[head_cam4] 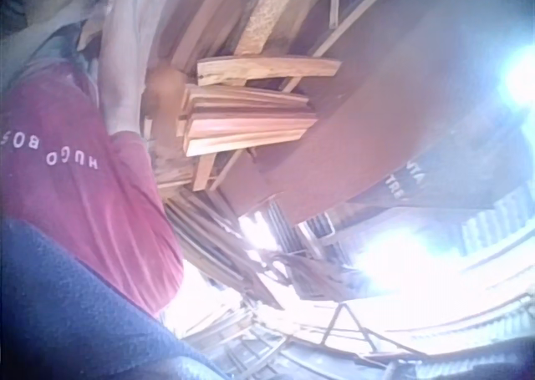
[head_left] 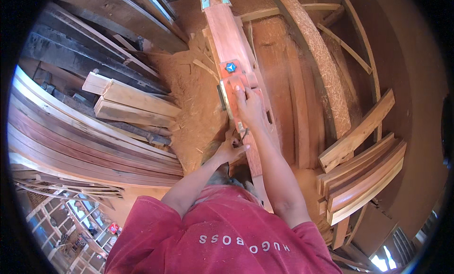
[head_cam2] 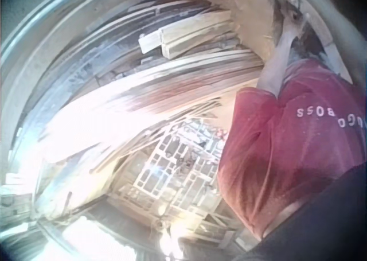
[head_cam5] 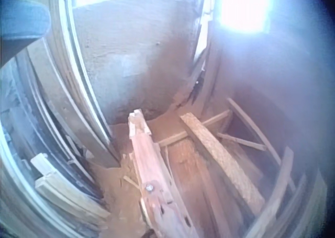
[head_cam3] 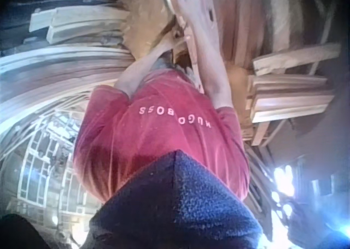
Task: The person uses a circular saw to cut a piece of wood, then uses a power planer to smooth the surface of the wood.
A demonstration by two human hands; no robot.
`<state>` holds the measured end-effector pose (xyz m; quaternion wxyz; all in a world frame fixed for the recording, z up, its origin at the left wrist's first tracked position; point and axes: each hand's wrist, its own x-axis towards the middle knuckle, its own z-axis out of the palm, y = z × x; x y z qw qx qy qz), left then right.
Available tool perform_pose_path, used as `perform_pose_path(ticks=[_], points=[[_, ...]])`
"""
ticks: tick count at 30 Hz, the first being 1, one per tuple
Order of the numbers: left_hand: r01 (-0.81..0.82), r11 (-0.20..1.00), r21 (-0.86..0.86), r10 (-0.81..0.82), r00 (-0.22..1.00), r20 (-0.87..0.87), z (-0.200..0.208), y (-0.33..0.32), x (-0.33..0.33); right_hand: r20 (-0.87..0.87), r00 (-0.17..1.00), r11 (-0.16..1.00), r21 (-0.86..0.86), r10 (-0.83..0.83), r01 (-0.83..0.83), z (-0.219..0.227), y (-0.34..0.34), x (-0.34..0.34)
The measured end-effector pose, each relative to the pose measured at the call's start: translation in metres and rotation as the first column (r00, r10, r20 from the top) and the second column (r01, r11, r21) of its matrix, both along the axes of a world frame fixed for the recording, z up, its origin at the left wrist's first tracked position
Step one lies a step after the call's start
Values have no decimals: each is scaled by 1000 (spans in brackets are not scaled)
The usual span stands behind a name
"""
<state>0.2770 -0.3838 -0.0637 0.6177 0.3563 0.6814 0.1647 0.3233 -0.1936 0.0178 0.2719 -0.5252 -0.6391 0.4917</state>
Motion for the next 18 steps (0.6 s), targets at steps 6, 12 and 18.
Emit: perform_pose_path(ticks=[6,12,18], points=[[-126,987,99,134,987,-83,-15,11,2,48,999,1000,8,19,-20,1,27,-23],[-113,993,38,116,989,-89,-5,17,-2,34,999,997,75,10,-13,-2,54,-51],[-323,931,169,286,935,210,-33,11,6,23,1000,992,125,-1,-2,-6,91,-76]])
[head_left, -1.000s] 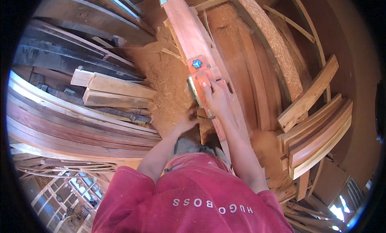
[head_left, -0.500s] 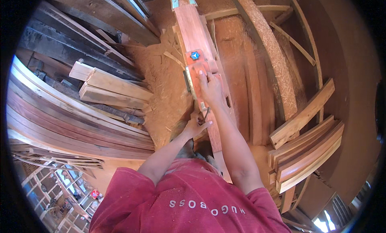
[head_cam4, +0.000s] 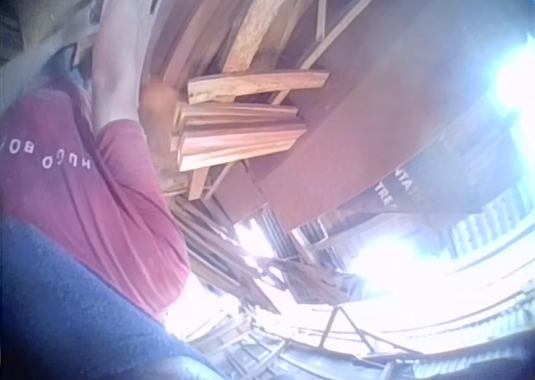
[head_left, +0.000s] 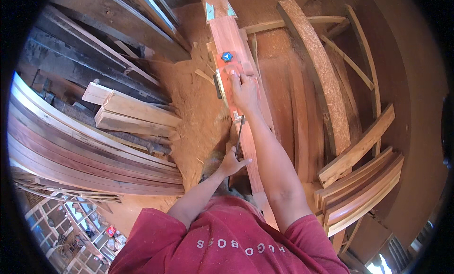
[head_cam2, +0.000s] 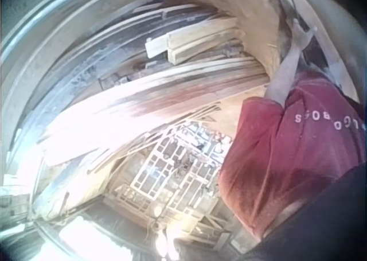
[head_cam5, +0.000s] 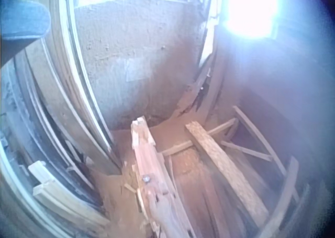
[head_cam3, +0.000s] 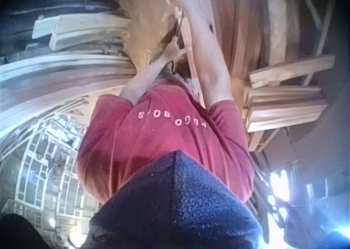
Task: The person uses a circular saw to cut a piece of wood, then uses a power planer to smooth the surface of the wood.
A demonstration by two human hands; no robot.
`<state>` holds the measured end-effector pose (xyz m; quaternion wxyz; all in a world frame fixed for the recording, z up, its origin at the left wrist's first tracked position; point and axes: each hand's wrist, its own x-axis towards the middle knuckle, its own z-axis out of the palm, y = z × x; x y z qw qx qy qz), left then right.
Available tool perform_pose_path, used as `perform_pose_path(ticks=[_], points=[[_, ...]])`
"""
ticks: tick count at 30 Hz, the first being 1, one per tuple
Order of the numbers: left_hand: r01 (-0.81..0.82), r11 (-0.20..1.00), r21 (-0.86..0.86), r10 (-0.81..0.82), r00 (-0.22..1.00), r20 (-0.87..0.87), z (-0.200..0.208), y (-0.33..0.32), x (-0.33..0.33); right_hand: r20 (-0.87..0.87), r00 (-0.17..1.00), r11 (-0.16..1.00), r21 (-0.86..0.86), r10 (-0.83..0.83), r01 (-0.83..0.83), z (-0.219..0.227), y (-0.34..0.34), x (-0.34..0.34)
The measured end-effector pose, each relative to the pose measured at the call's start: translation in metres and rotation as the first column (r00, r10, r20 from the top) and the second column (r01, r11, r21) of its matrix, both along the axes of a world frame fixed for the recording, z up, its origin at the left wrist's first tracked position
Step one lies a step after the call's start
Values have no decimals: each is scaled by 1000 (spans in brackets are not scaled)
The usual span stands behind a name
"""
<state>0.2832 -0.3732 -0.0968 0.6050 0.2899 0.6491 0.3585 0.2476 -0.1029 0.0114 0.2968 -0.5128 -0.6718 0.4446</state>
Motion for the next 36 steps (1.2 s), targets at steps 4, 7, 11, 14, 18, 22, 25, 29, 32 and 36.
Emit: perform_pose_path(ticks=[4,7,11,14,18,22,25,29,32,36], points=[[-55,998,-17,55,998,32,-6,-8,-4,56,998,999,48,11,-14,17,16,-27],[-45,998,-45,49,994,100,16,7,-7,32,999,999,-49,22,-20,11,37,-36],[63,958,-280,-22,989,148,111,54,-31,-3,1000,998,-63,31,-31,8,65,-56],[81,973,-216,-40,982,187,89,47,-30,3,1000,996,86,14,-14,-6,84,-73],[147,958,-248,-113,983,145,75,44,-29,-38,999,1000,20,9,-8,-13,110,-93],[133,957,-257,-89,981,175,73,45,-33,-25,997,992,-100,73,-75,8,129,-108],[141,950,-278,-103,984,147,73,50,-37,-16,997,997,1,78,-78,7,146,-122],[143,957,-250,-105,982,160,75,53,-38,-41,999,989,150,13,-6,-14,172,-143],[78,977,-196,-53,990,130,46,31,-28,-91,994,996,75,59,-52,-8,184,-158],[76,993,-90,-72,996,48,-1,3,-9,-93,993,996,62,68,-62,8,204,-173]])
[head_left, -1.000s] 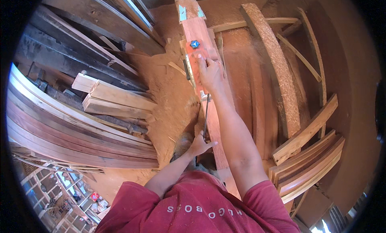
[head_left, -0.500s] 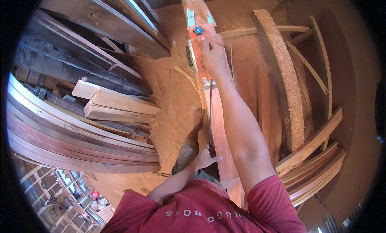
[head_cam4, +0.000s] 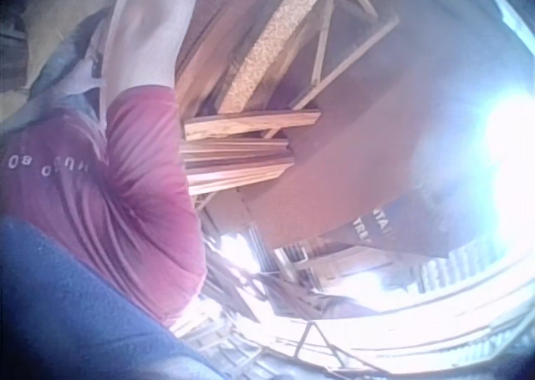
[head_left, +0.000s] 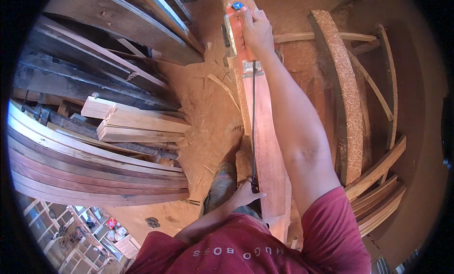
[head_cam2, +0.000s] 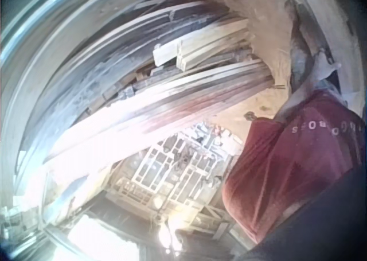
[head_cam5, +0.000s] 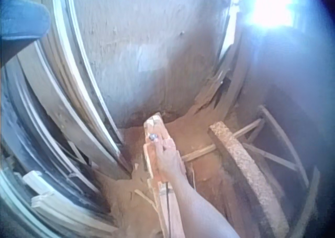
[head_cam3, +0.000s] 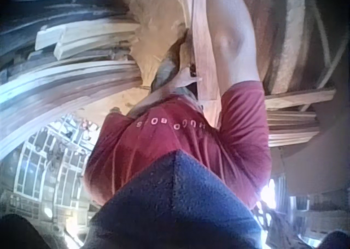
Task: The person uses a circular saw to cut a piece of wood, then uses a power planer to smooth the surface of the wood.
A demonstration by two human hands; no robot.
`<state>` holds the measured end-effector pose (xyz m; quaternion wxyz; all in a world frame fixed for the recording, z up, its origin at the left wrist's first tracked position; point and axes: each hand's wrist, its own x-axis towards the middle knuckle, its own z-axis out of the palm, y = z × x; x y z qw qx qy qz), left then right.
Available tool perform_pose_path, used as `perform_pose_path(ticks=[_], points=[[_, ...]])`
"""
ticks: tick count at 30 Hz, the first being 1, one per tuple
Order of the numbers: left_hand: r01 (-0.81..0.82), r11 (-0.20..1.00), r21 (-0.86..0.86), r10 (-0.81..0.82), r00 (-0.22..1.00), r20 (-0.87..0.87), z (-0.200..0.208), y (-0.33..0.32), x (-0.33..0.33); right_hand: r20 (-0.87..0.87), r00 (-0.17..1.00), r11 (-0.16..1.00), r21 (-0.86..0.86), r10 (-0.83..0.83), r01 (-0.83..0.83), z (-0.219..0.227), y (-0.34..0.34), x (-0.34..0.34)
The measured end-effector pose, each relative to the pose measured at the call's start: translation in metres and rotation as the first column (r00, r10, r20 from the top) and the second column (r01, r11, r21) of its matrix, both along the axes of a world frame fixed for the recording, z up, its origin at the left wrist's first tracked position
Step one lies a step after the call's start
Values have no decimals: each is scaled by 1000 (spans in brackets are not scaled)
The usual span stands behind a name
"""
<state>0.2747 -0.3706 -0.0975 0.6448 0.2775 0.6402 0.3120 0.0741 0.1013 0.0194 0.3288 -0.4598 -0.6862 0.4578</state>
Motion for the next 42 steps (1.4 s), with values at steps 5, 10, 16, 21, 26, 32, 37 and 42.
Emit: perform_pose_path(ticks=[5,10,16,21,26,32,37,42], points=[[59,990,-128,-44,992,116,21,17,-11,86,993,988,143,-78,65,-9,19,7],[-392,918,-66,395,918,36,7,-50,-73,22,998,998,-29,52,-52,-6,-69,97],[-406,893,-192,436,887,152,39,-144,-113,202,976,981,-190,87,-48,14,-315,330],[238,971,13,-232,957,-172,50,-174,-53,124,992,893,-446,3,53,44,-500,477],[462,881,-107,-472,875,-109,55,-177,0,137,990,744,-658,-33,116,53,-604,558],[472,879,-66,-473,848,-239,62,-185,5,120,990,824,-551,-80,134,31,-614,562],[368,924,-102,-382,888,-256,62,-190,-13,104,993,827,-551,-61,109,39,-573,528],[200,972,-127,-223,954,-200,44,-192,-46,155,988,849,-522,-6,87,39,-518,486]])
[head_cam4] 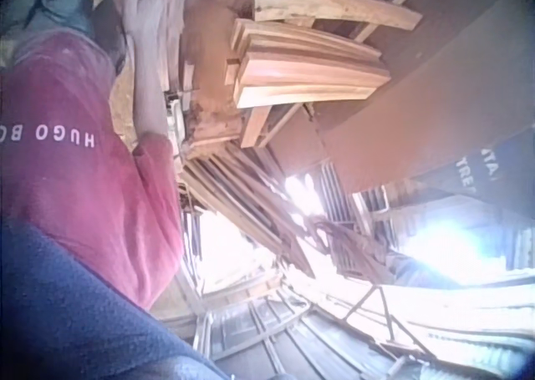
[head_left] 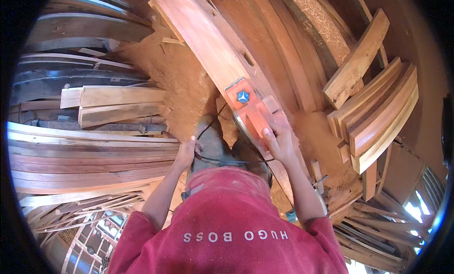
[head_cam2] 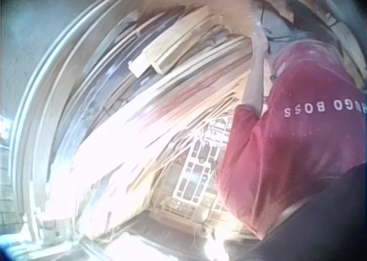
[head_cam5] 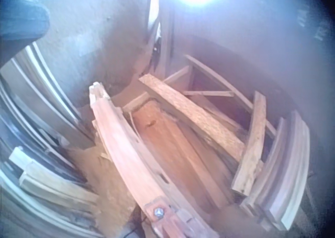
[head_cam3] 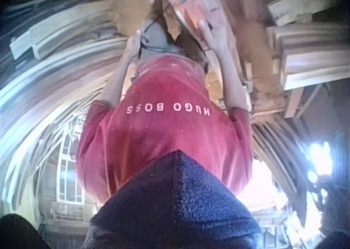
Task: The person uses a circular saw to cut a piece of wood, then uses a power planer to smooth the surface of the wood.
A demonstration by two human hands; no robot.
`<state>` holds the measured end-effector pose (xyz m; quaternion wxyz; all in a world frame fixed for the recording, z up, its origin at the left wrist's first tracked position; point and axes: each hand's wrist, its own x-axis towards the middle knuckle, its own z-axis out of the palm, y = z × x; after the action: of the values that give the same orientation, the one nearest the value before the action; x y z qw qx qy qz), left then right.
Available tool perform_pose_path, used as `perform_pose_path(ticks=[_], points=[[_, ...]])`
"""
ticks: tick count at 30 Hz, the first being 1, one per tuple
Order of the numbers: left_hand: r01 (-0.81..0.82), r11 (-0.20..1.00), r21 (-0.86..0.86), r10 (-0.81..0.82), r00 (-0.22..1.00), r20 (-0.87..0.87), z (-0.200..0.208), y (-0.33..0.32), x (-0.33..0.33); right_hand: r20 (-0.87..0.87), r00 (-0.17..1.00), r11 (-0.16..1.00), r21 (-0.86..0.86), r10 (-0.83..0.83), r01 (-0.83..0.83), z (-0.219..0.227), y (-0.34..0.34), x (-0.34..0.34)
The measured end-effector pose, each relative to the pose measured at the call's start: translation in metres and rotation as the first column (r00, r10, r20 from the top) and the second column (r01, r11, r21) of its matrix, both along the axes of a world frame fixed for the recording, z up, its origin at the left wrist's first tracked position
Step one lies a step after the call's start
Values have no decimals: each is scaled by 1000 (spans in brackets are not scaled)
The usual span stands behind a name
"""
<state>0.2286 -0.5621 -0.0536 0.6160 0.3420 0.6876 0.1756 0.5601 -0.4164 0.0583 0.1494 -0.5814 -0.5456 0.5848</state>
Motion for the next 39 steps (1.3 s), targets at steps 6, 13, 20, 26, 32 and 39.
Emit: perform_pose_path(ticks=[6,13,20,26,32,39], points=[[-94,995,-25,94,996,-3,-6,1,-29,55,998,996,83,25,-30,10,66,-55],[-177,980,-96,178,984,7,-3,10,-47,82,994,982,168,71,-84,-3,137,-115],[-251,965,-71,253,967,16,6,28,-58,45,999,968,250,21,-32,-14,199,-170],[-300,950,-81,303,953,22,5,43,-68,-28,999,963,268,17,-9,-17,240,-207],[-395,915,-79,401,912,83,2,56,-80,-84,996,961,274,-12,35,-22,287,-247],[-444,892,-92,452,885,109,14,97,-88,-119,993,958,285,-7,41,-35,345,-295]])
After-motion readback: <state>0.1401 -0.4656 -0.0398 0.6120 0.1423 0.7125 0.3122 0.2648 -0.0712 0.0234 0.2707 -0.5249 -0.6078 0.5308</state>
